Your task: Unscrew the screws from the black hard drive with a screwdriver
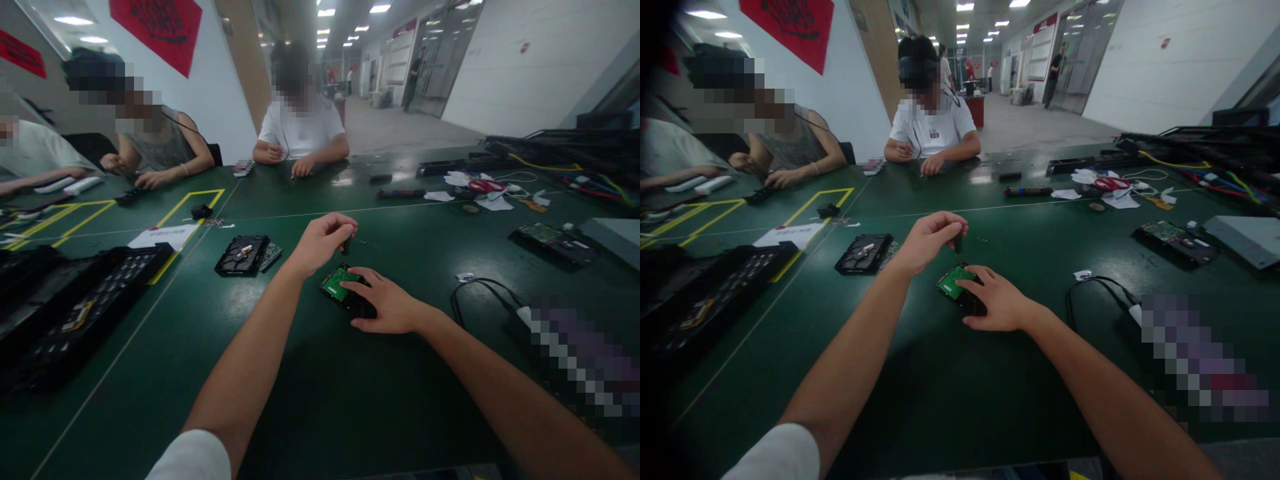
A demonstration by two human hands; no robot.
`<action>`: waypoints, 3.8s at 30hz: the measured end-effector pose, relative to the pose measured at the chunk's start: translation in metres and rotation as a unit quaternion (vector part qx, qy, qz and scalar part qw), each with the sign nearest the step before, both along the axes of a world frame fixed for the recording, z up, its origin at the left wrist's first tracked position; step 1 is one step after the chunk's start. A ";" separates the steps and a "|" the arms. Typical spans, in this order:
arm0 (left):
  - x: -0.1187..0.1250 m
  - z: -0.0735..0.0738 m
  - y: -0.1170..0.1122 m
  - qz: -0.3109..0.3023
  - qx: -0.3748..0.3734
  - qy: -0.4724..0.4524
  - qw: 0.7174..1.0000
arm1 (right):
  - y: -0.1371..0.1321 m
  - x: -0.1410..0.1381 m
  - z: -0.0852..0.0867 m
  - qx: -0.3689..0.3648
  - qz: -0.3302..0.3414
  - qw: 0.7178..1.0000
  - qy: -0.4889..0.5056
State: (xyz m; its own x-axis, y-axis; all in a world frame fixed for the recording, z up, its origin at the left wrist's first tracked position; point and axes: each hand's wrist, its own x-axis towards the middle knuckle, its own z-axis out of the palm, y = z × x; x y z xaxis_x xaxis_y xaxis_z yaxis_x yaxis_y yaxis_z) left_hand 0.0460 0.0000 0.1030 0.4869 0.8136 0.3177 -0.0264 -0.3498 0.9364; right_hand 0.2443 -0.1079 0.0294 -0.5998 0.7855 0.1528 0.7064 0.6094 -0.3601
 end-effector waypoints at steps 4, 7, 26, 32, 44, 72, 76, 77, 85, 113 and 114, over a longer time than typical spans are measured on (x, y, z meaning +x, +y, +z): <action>0.001 -0.005 0.001 0.023 0.017 0.002 1.000 | 0.000 0.000 -0.002 0.003 0.000 1.000 0.001; 0.002 -0.008 0.002 0.049 0.015 -0.006 0.999 | 0.000 0.000 -0.001 0.001 0.000 1.000 -0.003; 0.004 -0.004 0.000 -0.008 -0.055 -0.015 0.998 | 0.000 0.001 0.001 0.014 0.013 1.000 0.020; 0.001 0.000 -0.001 -0.002 -0.049 0.003 0.999 | -0.002 0.000 0.004 0.000 -0.009 0.999 0.031; 0.001 0.004 -0.002 0.005 -0.035 0.021 0.999 | -0.003 -0.016 0.003 -0.010 -0.105 0.994 0.019; 0.002 0.003 -0.002 -0.036 -0.079 -0.032 0.996 | -0.003 -0.017 -0.002 -0.001 -0.111 0.993 0.040; 0.001 0.003 -0.001 -0.016 -0.064 -0.015 0.998 | 0.002 -0.012 -0.008 0.011 -0.127 0.988 0.091; 0.000 0.003 -0.001 -0.007 -0.058 -0.007 0.998 | 0.003 -0.011 -0.010 0.017 -0.133 0.986 0.103; 0.002 0.003 -0.005 0.007 -0.068 -0.013 0.998 | 0.011 -0.005 -0.020 0.031 -0.143 0.984 0.100; -0.003 0.003 -0.006 -0.077 -0.076 0.005 0.994 | 0.009 -0.004 -0.019 0.031 -0.143 0.988 0.050; -0.003 0.004 -0.006 -0.081 -0.070 0.007 0.994 | 0.010 -0.004 -0.019 0.032 -0.142 0.988 0.049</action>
State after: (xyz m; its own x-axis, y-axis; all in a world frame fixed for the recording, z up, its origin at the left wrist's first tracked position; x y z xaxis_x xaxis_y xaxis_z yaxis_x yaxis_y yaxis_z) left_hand 0.0425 -0.0057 0.1065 0.6192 0.7595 0.1992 -0.0579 -0.2089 0.9762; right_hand 0.2408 -0.0983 0.0106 -0.3360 0.9072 0.2531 0.8162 0.4146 -0.4025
